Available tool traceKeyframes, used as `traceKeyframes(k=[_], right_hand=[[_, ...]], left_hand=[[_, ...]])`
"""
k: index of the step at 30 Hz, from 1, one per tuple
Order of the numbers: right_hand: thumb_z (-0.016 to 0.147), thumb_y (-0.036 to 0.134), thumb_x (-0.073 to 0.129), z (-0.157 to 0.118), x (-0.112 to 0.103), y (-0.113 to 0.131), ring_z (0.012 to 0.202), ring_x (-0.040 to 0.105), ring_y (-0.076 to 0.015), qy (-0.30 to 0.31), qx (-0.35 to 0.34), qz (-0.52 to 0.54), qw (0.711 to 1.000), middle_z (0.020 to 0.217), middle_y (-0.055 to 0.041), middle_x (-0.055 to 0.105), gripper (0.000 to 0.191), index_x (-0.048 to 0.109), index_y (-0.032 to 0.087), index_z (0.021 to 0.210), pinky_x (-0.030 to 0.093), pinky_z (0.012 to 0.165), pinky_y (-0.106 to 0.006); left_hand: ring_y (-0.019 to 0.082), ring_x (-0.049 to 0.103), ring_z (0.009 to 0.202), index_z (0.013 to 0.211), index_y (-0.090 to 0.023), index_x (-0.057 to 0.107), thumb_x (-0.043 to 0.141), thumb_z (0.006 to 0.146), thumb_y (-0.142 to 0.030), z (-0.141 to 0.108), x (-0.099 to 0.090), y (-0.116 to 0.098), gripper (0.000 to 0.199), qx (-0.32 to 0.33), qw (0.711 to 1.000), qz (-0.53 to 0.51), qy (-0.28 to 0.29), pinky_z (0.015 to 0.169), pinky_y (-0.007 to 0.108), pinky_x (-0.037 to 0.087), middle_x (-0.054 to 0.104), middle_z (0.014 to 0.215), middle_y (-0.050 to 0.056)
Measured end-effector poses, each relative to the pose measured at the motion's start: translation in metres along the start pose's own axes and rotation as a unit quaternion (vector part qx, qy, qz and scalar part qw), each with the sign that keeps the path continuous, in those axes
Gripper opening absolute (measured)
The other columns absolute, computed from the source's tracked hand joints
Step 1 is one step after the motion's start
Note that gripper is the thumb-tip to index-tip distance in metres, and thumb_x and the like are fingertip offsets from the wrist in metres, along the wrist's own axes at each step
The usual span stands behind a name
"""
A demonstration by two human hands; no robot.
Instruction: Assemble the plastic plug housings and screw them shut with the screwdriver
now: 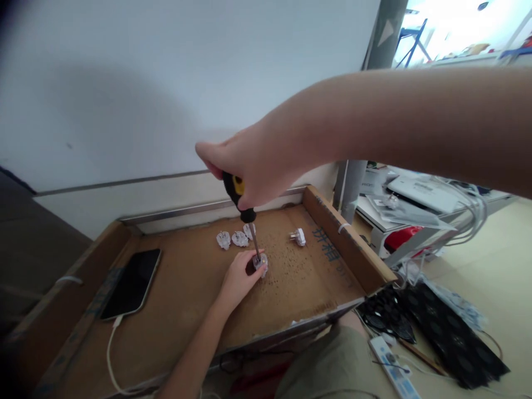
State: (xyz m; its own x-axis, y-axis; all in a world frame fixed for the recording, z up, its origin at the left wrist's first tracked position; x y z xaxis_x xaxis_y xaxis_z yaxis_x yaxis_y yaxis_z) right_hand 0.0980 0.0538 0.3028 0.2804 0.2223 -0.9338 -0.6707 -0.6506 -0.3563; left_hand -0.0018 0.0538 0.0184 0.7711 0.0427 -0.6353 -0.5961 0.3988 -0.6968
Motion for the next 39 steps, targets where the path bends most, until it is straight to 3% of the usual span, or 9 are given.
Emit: traceKeyframes(k=[4, 12, 14, 17, 23, 28, 33, 36, 39], right_hand=[[0.072, 0.078, 0.039, 0.005, -0.009, 0.002, 0.049, 0.039, -0.0077, -0.098, -0.008, -0.029, 0.995, 0.073, 0.0013, 0.053, 0.06, 0.046, 0.027, 0.102, 0.028, 0.051, -0.024], [0.071, 0.03, 0.067, 0.008, -0.009, 0.014, 0.056, 0.045, -0.0037, 0.061, 0.022, 0.049, 0.997, 0.07, 0.0079, 0.052, 0.048, 0.044, 0.027, 0.114, 0.033, 0.058, -0.019], [0.073, 0.049, 0.063, 0.01, -0.007, 0.006, 0.057, 0.046, -0.0067, 0.037, 0.048, -0.009, 0.998, 0.064, 0.0055, 0.05, 0.042, 0.051, 0.024, 0.104, 0.032, 0.058, -0.022], [0.067, 0.082, 0.04, 0.012, -0.011, -0.005, 0.06, 0.046, -0.0111, -0.058, 0.072, -0.093, 0.991, 0.064, -0.0001, 0.05, 0.07, 0.055, 0.018, 0.091, 0.031, 0.058, -0.026], [0.07, 0.046, 0.064, 0.009, -0.002, 0.002, 0.058, 0.046, -0.0038, 0.041, 0.029, 0.039, 0.998, 0.096, 0.0061, 0.055, 0.058, 0.036, 0.034, 0.12, 0.036, 0.056, -0.021], [0.073, 0.072, 0.043, 0.007, -0.012, 0.007, 0.054, 0.043, -0.007, -0.076, 0.027, -0.061, 0.995, 0.076, 0.0007, 0.052, 0.064, 0.045, 0.025, 0.117, 0.027, 0.05, -0.022], [0.069, 0.061, 0.058, 0.007, -0.001, 0.003, 0.058, 0.049, -0.0073, 0.018, 0.035, -0.019, 0.999, 0.076, 0.004, 0.055, 0.059, 0.046, 0.03, 0.118, 0.036, 0.055, -0.022], [0.068, 0.084, 0.032, 0.007, -0.008, -0.008, 0.059, 0.051, -0.0148, -0.029, 0.122, -0.092, 0.988, 0.065, -0.0015, 0.051, 0.074, 0.057, 0.024, 0.103, 0.04, 0.058, -0.032], [0.061, 0.082, 0.047, 0.008, -0.01, -0.002, 0.063, 0.053, -0.0153, -0.017, 0.092, -0.076, 0.993, 0.079, 0.0008, 0.056, 0.076, 0.046, 0.032, 0.117, 0.043, 0.058, -0.034]], left_hand=[[0.02, 0.057, 0.096, 0.108, -0.021, 0.061, 0.063, 0.076, -0.022, 0.001, 0.0, 0.002, 0.032, -0.012, 1.0, -0.009, -0.001, 0.087, 0.035, 0.045, 0.064, 0.102, 0.004], [0.02, 0.056, 0.096, 0.108, -0.021, 0.061, 0.063, 0.076, -0.022, 0.001, 0.001, 0.002, 0.032, -0.018, 1.0, -0.011, 0.006, 0.087, 0.034, 0.044, 0.064, 0.103, 0.003], [0.02, 0.056, 0.095, 0.108, -0.021, 0.061, 0.063, 0.076, -0.022, 0.002, 0.001, 0.002, 0.031, -0.017, 1.0, -0.009, 0.008, 0.086, 0.033, 0.044, 0.065, 0.102, 0.003], [0.019, 0.055, 0.095, 0.107, -0.021, 0.061, 0.062, 0.077, -0.023, 0.001, 0.001, 0.002, 0.03, -0.01, 1.0, -0.01, 0.006, 0.085, 0.032, 0.043, 0.065, 0.101, 0.003], [0.02, 0.055, 0.096, 0.108, -0.021, 0.061, 0.063, 0.077, -0.023, 0.002, 0.002, 0.003, 0.031, -0.013, 1.0, -0.011, 0.005, 0.086, 0.033, 0.043, 0.064, 0.102, 0.003], [0.02, 0.055, 0.097, 0.109, -0.022, 0.061, 0.063, 0.077, -0.024, 0.003, 0.001, 0.003, 0.032, -0.017, 1.0, -0.011, 0.011, 0.087, 0.033, 0.043, 0.064, 0.104, 0.003], [0.02, 0.054, 0.098, 0.11, -0.022, 0.06, 0.062, 0.078, -0.025, 0.001, 0.001, 0.002, 0.031, -0.014, 1.0, -0.006, 0.01, 0.088, 0.034, 0.043, 0.063, 0.105, 0.003], [0.021, 0.053, 0.099, 0.112, -0.022, 0.059, 0.065, 0.076, -0.028, 0.0, 0.001, -0.002, 0.037, 0.0, 1.0, 0.01, 0.021, 0.089, 0.035, 0.043, 0.063, 0.106, 0.004], [0.023, 0.051, 0.103, 0.116, -0.022, 0.056, 0.072, 0.069, -0.029, -0.001, 0.002, -0.006, 0.05, 0.014, 0.999, 0.021, 0.034, 0.092, 0.037, 0.042, 0.061, 0.109, 0.004]])
Point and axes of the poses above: each hand's wrist, its own z-axis towards the middle knuckle, its own x-axis out of the palm, y = z × x, the point moved 6 cm from there along z, towards the middle knuckle
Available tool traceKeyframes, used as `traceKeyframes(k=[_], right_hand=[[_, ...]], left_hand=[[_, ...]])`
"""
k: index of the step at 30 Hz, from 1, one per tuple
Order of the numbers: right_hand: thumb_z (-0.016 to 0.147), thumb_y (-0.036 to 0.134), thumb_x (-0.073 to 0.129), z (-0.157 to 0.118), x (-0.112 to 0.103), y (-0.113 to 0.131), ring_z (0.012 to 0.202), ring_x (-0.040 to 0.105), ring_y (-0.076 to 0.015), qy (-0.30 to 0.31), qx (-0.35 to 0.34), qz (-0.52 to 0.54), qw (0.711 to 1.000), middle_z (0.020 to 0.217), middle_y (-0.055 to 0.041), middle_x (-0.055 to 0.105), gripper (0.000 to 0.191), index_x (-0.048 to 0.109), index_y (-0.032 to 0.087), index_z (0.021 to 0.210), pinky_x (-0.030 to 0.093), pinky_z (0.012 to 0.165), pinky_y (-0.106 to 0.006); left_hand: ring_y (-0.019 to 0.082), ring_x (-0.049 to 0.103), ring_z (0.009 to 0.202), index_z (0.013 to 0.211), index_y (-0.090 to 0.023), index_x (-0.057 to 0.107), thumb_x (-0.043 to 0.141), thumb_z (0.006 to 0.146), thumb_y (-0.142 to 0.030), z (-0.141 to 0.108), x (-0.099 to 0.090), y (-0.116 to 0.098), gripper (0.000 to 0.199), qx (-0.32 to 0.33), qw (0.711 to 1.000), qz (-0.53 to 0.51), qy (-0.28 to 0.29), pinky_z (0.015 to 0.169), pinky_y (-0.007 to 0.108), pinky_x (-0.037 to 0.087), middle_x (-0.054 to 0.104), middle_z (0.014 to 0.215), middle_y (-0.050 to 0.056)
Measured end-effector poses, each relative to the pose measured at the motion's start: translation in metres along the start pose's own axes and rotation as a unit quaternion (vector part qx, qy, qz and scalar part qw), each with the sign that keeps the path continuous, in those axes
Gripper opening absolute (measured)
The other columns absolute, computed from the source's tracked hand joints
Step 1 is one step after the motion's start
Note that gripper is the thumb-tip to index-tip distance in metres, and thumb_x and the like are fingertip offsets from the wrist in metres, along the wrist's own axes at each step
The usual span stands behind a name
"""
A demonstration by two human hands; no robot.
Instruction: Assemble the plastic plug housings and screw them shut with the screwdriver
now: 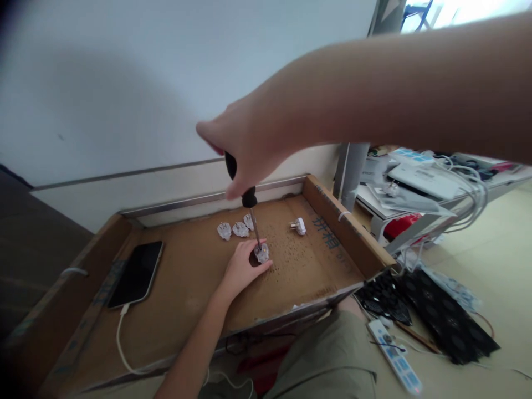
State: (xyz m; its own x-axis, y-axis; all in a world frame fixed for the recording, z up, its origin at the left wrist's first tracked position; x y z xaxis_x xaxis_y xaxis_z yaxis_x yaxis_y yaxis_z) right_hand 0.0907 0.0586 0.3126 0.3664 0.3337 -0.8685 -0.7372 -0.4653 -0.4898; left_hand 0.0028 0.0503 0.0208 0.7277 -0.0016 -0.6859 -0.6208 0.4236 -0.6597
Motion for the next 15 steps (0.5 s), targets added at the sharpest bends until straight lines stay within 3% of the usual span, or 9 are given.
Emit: traceKeyframes(k=[3, 5, 6, 8, 10, 12, 15], right_hand=[[0.062, 0.054, 0.071, -0.004, -0.002, 0.011, 0.062, 0.051, -0.0083, 0.078, -0.029, 0.042, 0.996, 0.087, 0.008, 0.057, 0.072, 0.036, 0.038, 0.123, 0.043, 0.06, -0.027], [0.07, 0.055, 0.065, -0.006, -0.003, 0.013, 0.058, 0.05, -0.0075, 0.099, -0.009, 0.032, 0.995, 0.076, 0.008, 0.057, 0.054, 0.045, 0.034, 0.116, 0.043, 0.061, -0.028], [0.072, 0.062, 0.058, -0.007, -0.004, 0.012, 0.056, 0.05, -0.0085, 0.093, 0.003, 0.024, 0.995, 0.071, 0.0065, 0.056, 0.05, 0.051, 0.031, 0.11, 0.043, 0.06, -0.029], [0.07, 0.079, 0.041, -0.005, -0.004, 0.008, 0.056, 0.052, -0.0126, 0.068, 0.032, 0.014, 0.997, 0.066, 0.0027, 0.053, 0.062, 0.056, 0.027, 0.1, 0.044, 0.059, -0.034], [0.067, 0.085, 0.035, 0.0, -0.006, 0.007, 0.061, 0.054, -0.0173, 0.014, 0.024, 0.002, 1.0, 0.07, 0.0001, 0.053, 0.071, 0.055, 0.026, 0.1, 0.045, 0.06, -0.039], [0.067, 0.077, 0.049, 0.006, -0.006, 0.013, 0.068, 0.055, -0.0194, -0.011, -0.023, -0.007, 1.0, 0.077, -0.0003, 0.053, 0.064, 0.053, 0.025, 0.102, 0.046, 0.062, -0.041], [0.07, 0.059, 0.061, 0.014, -0.009, 0.033, 0.072, 0.055, -0.0157, -0.007, -0.102, 0.008, 0.995, 0.079, 0.0024, 0.052, 0.047, 0.053, 0.026, 0.102, 0.048, 0.065, -0.034]], left_hand=[[0.023, 0.05, 0.104, 0.117, -0.023, 0.056, 0.072, 0.069, -0.029, 0.0, 0.0, 0.0, 0.052, -0.004, 1.0, -0.003, 0.009, 0.091, 0.037, 0.042, 0.061, 0.11, 0.004], [0.023, 0.051, 0.102, 0.115, -0.023, 0.057, 0.07, 0.072, -0.031, 0.0, -0.001, 0.001, 0.046, -0.013, 1.0, -0.009, 0.007, 0.09, 0.036, 0.043, 0.062, 0.108, 0.003], [0.023, 0.052, 0.1, 0.114, -0.023, 0.058, 0.068, 0.074, -0.032, 0.0, -0.001, 0.002, 0.042, -0.019, 1.0, -0.012, 0.003, 0.088, 0.036, 0.043, 0.063, 0.107, 0.003], [0.022, 0.053, 0.098, 0.111, -0.024, 0.06, 0.063, 0.078, -0.034, 0.0, -0.002, 0.003, 0.035, -0.026, 1.0, -0.018, -0.002, 0.087, 0.035, 0.044, 0.064, 0.104, 0.003], [0.022, 0.053, 0.098, 0.111, -0.024, 0.06, 0.061, 0.08, -0.032, 0.001, -0.002, 0.002, 0.032, -0.019, 1.0, -0.021, -0.004, 0.087, 0.035, 0.044, 0.064, 0.104, 0.003], [0.021, 0.053, 0.099, 0.112, -0.024, 0.06, 0.06, 0.081, -0.031, 0.001, -0.002, 0.001, 0.032, -0.007, 1.0, -0.024, -0.003, 0.088, 0.035, 0.043, 0.064, 0.105, 0.003], [0.021, 0.053, 0.098, 0.11, -0.024, 0.061, 0.058, 0.084, -0.034, 0.001, -0.002, 0.001, 0.029, -0.003, 1.0, -0.03, -0.003, 0.088, 0.035, 0.043, 0.065, 0.103, 0.003]])
Point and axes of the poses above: each hand's wrist, its own z-axis towards the middle knuckle, its own x-axis out of the palm, y = z × x, the point moved 6 cm from there along z, towards the middle knuckle
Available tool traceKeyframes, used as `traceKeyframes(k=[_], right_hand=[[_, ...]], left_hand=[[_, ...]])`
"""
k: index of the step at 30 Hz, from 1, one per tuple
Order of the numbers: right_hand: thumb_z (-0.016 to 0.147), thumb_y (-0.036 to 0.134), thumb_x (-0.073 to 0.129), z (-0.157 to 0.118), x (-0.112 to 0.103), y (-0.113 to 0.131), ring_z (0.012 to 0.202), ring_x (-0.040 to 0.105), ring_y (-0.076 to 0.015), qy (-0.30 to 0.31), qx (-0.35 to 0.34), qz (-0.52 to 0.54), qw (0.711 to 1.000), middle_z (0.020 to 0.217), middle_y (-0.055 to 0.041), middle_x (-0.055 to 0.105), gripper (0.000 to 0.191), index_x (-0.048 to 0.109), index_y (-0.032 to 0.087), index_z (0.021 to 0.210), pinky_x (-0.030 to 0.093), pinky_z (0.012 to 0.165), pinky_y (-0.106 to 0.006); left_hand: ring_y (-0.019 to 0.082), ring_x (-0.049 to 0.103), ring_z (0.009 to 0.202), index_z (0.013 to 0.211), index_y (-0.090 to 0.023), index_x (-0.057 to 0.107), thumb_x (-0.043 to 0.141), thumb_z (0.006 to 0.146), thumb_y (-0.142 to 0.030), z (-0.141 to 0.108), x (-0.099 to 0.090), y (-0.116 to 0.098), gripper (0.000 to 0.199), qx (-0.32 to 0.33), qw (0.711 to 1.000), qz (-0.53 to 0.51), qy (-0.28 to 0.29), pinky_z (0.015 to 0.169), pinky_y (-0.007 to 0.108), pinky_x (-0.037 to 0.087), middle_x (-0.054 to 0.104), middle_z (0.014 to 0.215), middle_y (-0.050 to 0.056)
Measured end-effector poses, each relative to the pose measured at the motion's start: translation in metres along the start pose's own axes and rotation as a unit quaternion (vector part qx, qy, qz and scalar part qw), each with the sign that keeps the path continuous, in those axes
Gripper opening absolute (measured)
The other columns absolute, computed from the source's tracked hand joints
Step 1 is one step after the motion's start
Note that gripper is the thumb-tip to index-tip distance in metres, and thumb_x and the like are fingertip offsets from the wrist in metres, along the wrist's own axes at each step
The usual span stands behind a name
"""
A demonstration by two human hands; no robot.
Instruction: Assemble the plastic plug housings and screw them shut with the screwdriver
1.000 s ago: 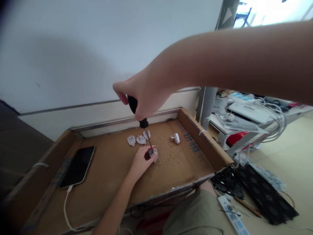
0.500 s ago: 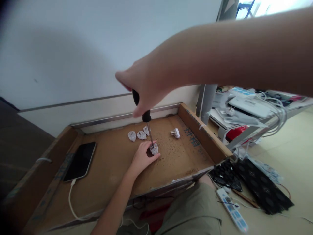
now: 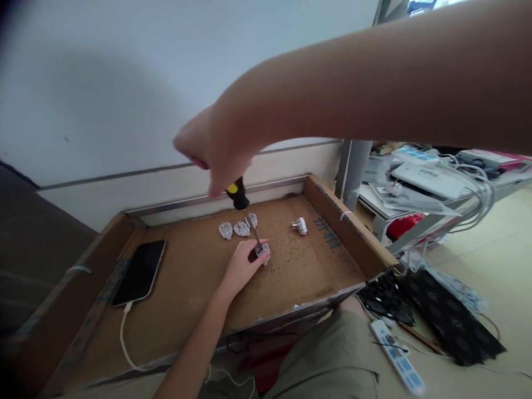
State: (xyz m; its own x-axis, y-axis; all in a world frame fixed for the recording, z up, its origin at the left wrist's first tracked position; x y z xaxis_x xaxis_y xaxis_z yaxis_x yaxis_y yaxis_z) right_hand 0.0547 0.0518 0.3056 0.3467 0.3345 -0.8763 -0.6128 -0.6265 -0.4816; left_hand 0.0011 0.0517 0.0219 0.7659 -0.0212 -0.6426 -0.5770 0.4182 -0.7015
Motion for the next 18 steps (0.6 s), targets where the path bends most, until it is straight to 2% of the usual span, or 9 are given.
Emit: traceKeyframes(k=[3, 5, 7, 10, 13, 16, 18], right_hand=[[0.077, 0.059, 0.054, 0.009, -0.011, 0.02, 0.08, 0.056, -0.0149, -0.05, -0.043, 0.016, 0.998, 0.074, 0.0036, 0.05, 0.048, 0.049, 0.029, 0.114, 0.046, 0.074, -0.031], [0.079, 0.06, 0.052, 0.012, -0.017, 0.028, 0.089, 0.056, -0.0169, -0.078, -0.058, 0.011, 0.995, 0.072, 0.0028, 0.049, 0.056, 0.044, 0.026, 0.124, 0.044, 0.08, -0.032], [0.078, 0.057, 0.054, 0.014, -0.017, 0.028, 0.093, 0.056, -0.0186, -0.08, -0.062, 0.004, 0.995, 0.072, 0.002, 0.049, 0.059, 0.044, 0.023, 0.125, 0.044, 0.082, -0.033], [0.072, 0.051, 0.063, 0.014, -0.011, 0.015, 0.083, 0.057, -0.0193, -0.063, -0.04, -0.006, 0.997, 0.069, 0.002, 0.049, 0.05, 0.055, 0.022, 0.111, 0.045, 0.075, -0.036], [0.073, 0.046, 0.061, 0.005, 0.002, -0.004, 0.07, 0.054, -0.0142, -0.06, -0.016, -0.01, 0.998, 0.067, 0.0013, 0.051, 0.03, 0.062, 0.021, 0.09, 0.044, 0.068, -0.032], [0.078, 0.049, 0.051, -0.016, 0.015, -0.021, 0.061, 0.048, -0.0094, -0.088, 0.021, -0.02, 0.996, 0.063, 0.0002, 0.051, 0.032, 0.062, 0.02, 0.085, 0.039, 0.063, -0.027], [0.083, 0.052, 0.041, -0.029, 0.021, -0.027, 0.057, 0.045, -0.0097, -0.103, 0.056, -0.043, 0.992, 0.058, -0.0008, 0.048, 0.038, 0.061, 0.02, 0.083, 0.035, 0.058, -0.027]], left_hand=[[0.02, 0.054, 0.097, 0.108, -0.023, 0.062, 0.055, 0.085, -0.033, 0.001, 0.0, 0.001, 0.025, 0.0, 1.0, -0.007, 0.0, 0.088, 0.035, 0.043, 0.065, 0.103, 0.002], [0.02, 0.055, 0.097, 0.107, -0.023, 0.061, 0.055, 0.085, -0.029, 0.002, 0.0, 0.002, 0.024, 0.0, 1.0, -0.009, 0.003, 0.088, 0.035, 0.043, 0.065, 0.103, 0.002], [0.02, 0.055, 0.095, 0.108, -0.023, 0.061, 0.056, 0.084, -0.026, 0.002, 0.001, 0.002, 0.025, -0.003, 1.0, -0.004, 0.008, 0.087, 0.035, 0.043, 0.065, 0.102, 0.002], [0.02, 0.056, 0.095, 0.11, -0.024, 0.061, 0.056, 0.083, -0.026, 0.002, 0.002, 0.003, 0.028, -0.012, 1.0, 0.003, 0.013, 0.087, 0.035, 0.043, 0.065, 0.103, 0.003], [0.02, 0.056, 0.097, 0.112, -0.024, 0.06, 0.057, 0.083, -0.025, 0.002, 0.002, 0.002, 0.029, -0.013, 1.0, 0.004, 0.01, 0.088, 0.034, 0.043, 0.064, 0.105, 0.003], [0.02, 0.055, 0.098, 0.112, -0.023, 0.06, 0.057, 0.083, -0.027, 0.001, 0.001, 0.002, 0.029, -0.011, 1.0, 0.009, 0.005, 0.089, 0.034, 0.043, 0.064, 0.107, 0.003], [0.02, 0.055, 0.099, 0.112, -0.022, 0.06, 0.057, 0.084, -0.028, 0.001, 0.001, 0.001, 0.029, -0.007, 1.0, 0.015, 0.006, 0.089, 0.034, 0.043, 0.064, 0.108, 0.003]])
Point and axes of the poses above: each hand's wrist, its own z-axis towards the middle knuckle, its own x-axis out of the palm, y = z × x, the point moved 6 cm from there along z, towards the middle knuckle
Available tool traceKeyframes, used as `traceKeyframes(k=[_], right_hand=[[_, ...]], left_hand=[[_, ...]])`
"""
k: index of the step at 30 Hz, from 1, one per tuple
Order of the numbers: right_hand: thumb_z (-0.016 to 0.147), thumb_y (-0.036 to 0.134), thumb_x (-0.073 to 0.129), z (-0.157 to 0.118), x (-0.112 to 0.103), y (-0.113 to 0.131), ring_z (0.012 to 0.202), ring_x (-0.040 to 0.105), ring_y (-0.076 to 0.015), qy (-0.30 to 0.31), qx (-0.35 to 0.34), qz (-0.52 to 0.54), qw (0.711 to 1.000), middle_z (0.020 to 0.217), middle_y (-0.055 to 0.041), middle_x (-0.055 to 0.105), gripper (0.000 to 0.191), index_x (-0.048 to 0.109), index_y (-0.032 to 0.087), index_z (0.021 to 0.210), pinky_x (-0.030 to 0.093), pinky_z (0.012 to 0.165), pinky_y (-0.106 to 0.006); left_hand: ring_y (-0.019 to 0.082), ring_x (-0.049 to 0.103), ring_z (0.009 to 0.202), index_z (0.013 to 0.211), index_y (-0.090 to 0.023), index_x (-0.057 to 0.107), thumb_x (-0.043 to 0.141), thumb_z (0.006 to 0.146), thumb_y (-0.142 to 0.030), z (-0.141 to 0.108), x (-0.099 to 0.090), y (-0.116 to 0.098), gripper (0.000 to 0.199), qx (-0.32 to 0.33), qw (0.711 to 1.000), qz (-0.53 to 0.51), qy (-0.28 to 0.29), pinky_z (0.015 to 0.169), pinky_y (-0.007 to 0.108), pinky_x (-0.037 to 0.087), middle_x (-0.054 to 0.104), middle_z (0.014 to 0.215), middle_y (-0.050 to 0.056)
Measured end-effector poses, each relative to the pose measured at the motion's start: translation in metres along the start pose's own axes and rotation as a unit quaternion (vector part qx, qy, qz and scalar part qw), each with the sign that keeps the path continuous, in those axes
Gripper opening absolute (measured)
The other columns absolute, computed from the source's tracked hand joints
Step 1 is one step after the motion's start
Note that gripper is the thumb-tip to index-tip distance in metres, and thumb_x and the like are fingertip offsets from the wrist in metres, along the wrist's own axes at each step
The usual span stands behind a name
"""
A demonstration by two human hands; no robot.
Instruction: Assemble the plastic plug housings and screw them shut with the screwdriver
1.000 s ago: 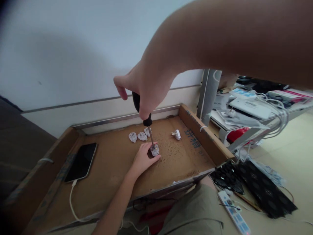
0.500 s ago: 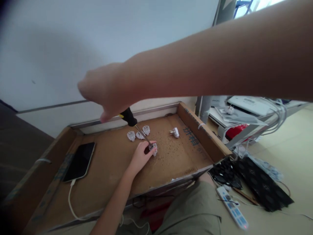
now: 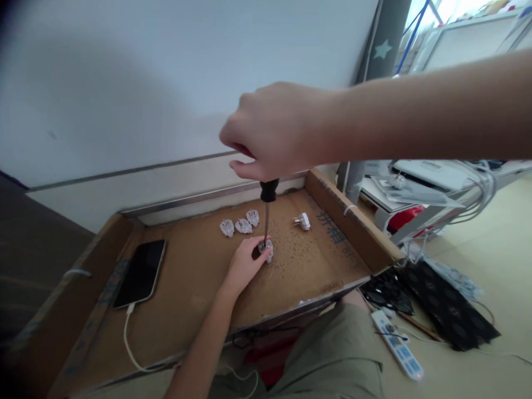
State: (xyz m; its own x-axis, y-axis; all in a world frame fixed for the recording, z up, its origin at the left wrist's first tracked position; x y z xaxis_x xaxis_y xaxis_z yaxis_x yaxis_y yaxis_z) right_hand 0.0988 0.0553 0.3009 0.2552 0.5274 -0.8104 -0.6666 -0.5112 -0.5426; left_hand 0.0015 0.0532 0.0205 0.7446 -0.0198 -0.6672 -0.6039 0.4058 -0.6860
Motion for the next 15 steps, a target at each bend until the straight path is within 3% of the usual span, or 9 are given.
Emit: traceKeyframes(k=[3, 6, 10, 13, 15], right_hand=[[0.087, 0.06, 0.024, -0.009, 0.001, 0.001, 0.058, 0.047, -0.014, 0.01, 0.021, -0.065, 0.998, 0.05, -0.0029, 0.042, 0.053, 0.061, 0.021, 0.084, 0.034, 0.057, -0.03], [0.088, 0.062, 0.012, -0.007, -0.005, 0.011, 0.061, 0.048, -0.0154, 0.001, -0.003, -0.107, 0.994, 0.049, -0.0034, 0.039, 0.062, 0.06, 0.022, 0.09, 0.034, 0.059, -0.031], [0.091, 0.048, 0.01, -0.007, -0.015, 0.031, 0.057, 0.043, -0.0107, -0.073, -0.108, -0.095, 0.987, 0.07, -0.0013, 0.046, 0.049, 0.047, 0.025, 0.114, 0.027, 0.055, -0.027], [0.092, 0.039, 0.003, -0.012, -0.021, 0.051, 0.065, 0.046, -0.0105, -0.146, -0.229, -0.07, 0.96, 0.081, -0.0019, 0.044, 0.049, 0.034, 0.028, 0.129, 0.025, 0.057, -0.026], [0.091, 0.035, 0.001, -0.007, -0.023, 0.059, 0.073, 0.048, -0.0112, -0.162, -0.263, -0.035, 0.951, 0.087, -0.0025, 0.044, 0.051, 0.029, 0.027, 0.133, 0.026, 0.06, -0.026]], left_hand=[[0.02, 0.054, 0.098, 0.111, -0.022, 0.06, 0.058, 0.084, -0.028, 0.0, 0.0, -0.001, 0.028, 0.004, 1.0, 0.009, 0.0, 0.089, 0.034, 0.043, 0.065, 0.108, 0.003], [0.02, 0.054, 0.098, 0.111, -0.022, 0.059, 0.056, 0.085, -0.028, 0.0, -0.001, 0.0, 0.027, 0.002, 1.0, 0.011, -0.001, 0.089, 0.034, 0.043, 0.064, 0.108, 0.003], [0.021, 0.055, 0.099, 0.112, -0.022, 0.059, 0.054, 0.086, -0.029, 0.001, 0.0, 0.0, 0.028, -0.007, 1.0, 0.01, 0.006, 0.09, 0.036, 0.043, 0.064, 0.108, 0.004], [0.021, 0.055, 0.1, 0.112, -0.022, 0.059, 0.055, 0.085, -0.028, 0.002, 0.0, -0.001, 0.028, -0.014, 1.0, 0.01, 0.01, 0.091, 0.036, 0.043, 0.064, 0.107, 0.004], [0.022, 0.055, 0.1, 0.112, -0.023, 0.06, 0.055, 0.085, -0.028, 0.002, -0.001, -0.001, 0.029, -0.018, 1.0, 0.01, 0.013, 0.091, 0.036, 0.043, 0.064, 0.106, 0.004]])
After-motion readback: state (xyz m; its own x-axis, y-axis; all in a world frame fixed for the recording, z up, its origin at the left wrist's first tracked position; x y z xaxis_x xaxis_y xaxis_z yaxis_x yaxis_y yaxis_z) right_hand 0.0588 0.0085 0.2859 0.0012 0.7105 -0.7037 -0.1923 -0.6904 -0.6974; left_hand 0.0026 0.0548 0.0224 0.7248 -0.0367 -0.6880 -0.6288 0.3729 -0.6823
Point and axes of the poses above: each hand's wrist, its own z-axis towards the middle knuckle, its own x-axis out of the palm, y = z × x, the point moved 6 cm from there along z, towards the middle knuckle
